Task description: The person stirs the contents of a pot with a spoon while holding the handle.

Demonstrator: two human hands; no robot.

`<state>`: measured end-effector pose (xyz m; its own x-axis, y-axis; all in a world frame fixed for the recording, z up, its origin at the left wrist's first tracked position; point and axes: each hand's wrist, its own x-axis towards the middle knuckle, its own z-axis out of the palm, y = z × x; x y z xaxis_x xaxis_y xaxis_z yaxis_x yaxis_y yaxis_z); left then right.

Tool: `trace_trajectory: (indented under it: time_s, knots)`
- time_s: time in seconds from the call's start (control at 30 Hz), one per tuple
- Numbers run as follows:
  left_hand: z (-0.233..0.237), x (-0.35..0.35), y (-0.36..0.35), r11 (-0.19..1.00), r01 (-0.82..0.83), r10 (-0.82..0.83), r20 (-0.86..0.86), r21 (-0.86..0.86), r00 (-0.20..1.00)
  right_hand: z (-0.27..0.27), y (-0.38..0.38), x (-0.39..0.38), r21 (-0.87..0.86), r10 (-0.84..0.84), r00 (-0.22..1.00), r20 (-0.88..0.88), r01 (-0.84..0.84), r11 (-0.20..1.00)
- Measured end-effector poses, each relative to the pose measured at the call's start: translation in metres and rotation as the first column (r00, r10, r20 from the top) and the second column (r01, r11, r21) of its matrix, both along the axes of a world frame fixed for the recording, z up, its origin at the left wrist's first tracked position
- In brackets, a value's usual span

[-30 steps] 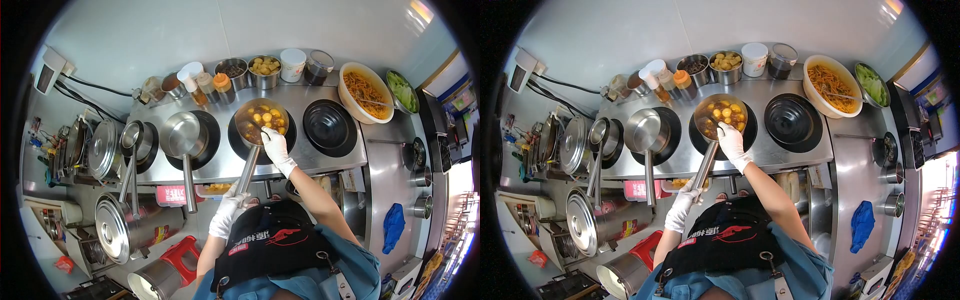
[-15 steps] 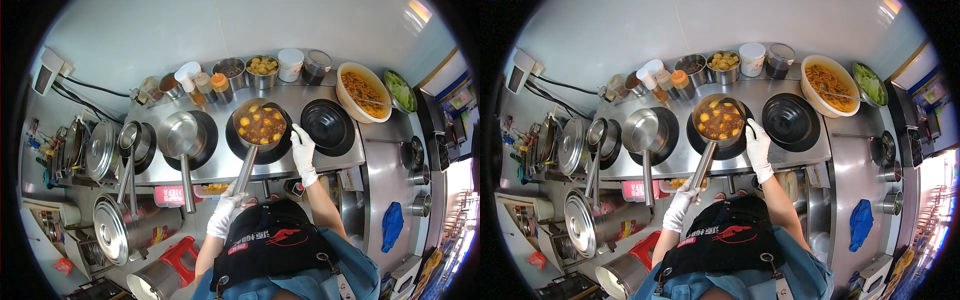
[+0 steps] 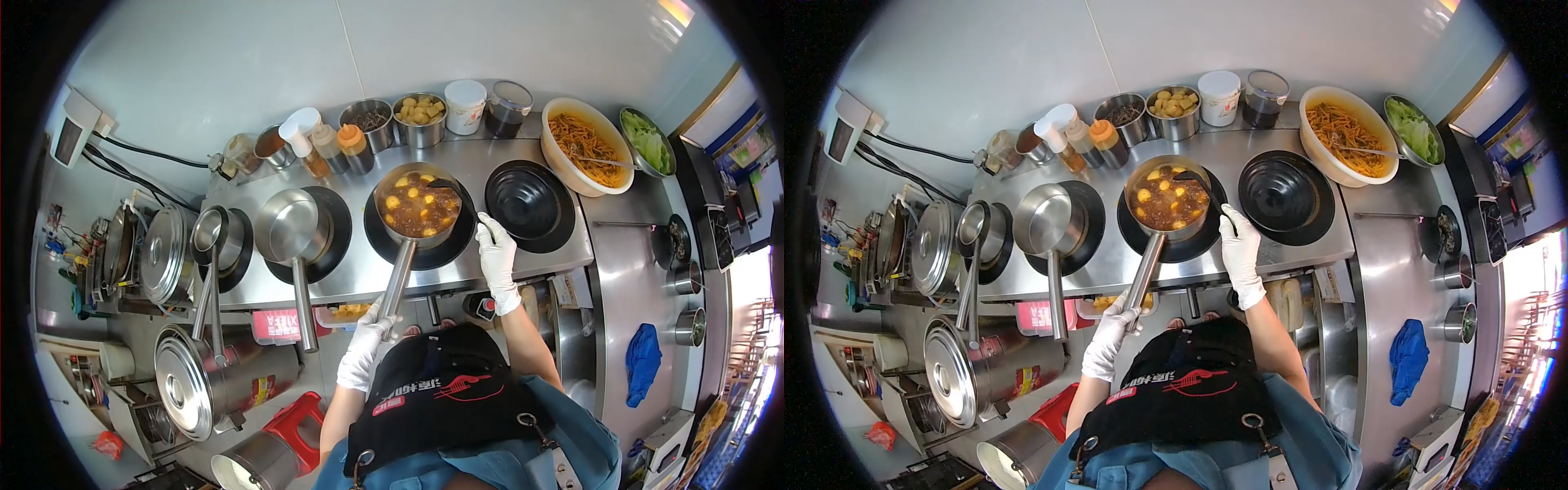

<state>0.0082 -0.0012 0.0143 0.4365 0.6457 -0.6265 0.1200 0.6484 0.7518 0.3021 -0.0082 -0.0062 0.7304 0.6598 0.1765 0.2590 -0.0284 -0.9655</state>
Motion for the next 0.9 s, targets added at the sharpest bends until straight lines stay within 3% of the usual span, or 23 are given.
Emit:
trace_trajectory:
  time_s: [0.5,0.9]
  knots:
    - [-0.006,-0.003,0.000,1.000,0.022,-0.021,-0.009,0.021,1.000,0.026,-0.003,-0.004,0.012,0.035,0.999,0.014,-0.036,0.999]
    - [-0.007,-0.003,-0.001,0.999,0.033,-0.033,0.010,0.038,0.999,0.017,-0.001,-0.004,0.042,0.068,0.997,0.041,-0.070,0.997]
